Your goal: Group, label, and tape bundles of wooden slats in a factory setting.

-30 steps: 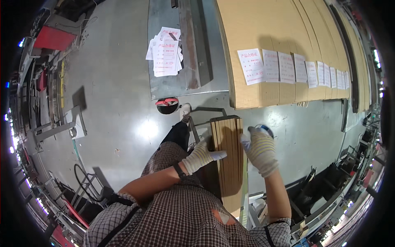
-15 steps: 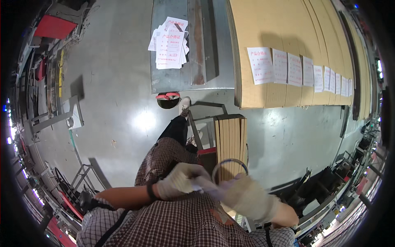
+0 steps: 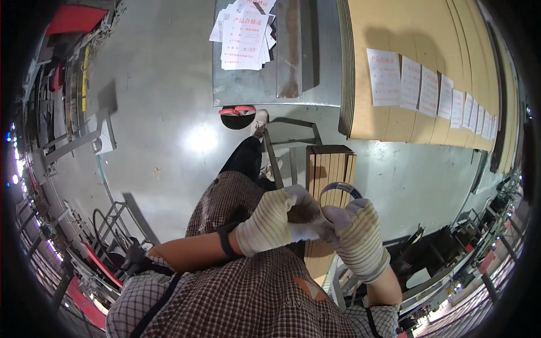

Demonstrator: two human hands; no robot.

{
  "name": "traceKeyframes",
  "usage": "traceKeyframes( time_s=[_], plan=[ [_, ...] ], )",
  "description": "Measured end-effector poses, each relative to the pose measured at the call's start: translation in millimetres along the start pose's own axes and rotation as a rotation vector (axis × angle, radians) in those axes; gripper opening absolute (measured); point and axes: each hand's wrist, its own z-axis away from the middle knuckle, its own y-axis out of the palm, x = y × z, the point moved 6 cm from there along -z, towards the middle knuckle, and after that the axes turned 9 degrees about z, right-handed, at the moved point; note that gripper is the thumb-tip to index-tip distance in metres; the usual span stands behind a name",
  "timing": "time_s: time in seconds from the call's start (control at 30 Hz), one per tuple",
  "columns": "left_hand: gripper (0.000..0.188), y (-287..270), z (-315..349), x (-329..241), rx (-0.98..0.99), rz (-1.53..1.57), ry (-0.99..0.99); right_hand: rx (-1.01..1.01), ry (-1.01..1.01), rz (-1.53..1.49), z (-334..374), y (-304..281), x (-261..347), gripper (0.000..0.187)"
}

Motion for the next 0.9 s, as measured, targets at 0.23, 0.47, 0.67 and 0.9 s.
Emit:
traceKeyframes(
  time_s=[0.23, 0.47, 0.67, 0.9],
  plan=[
    [0.021, -16, 8, -7, 0.02, -0.22, 0.097, -0.081, -0.091, 0.131, 9, 8, 20, 0.03],
    [0.019, -68, -24, 98, 0.028, -0.254, -0.007, -0.095, 0.433, -0.223, 23, 57, -149, 0.02],
    [0.08, -50, -120, 197, -0.073, -0.19, -0.139, -0.229, 0.449, -0.827, 33, 167, -192, 0.024],
    [0.056, 15, -166, 238, 0.392, -0.026, 0.166, -0.702, 0.806, -0.375, 36, 88, -118, 0.052]
  ],
)
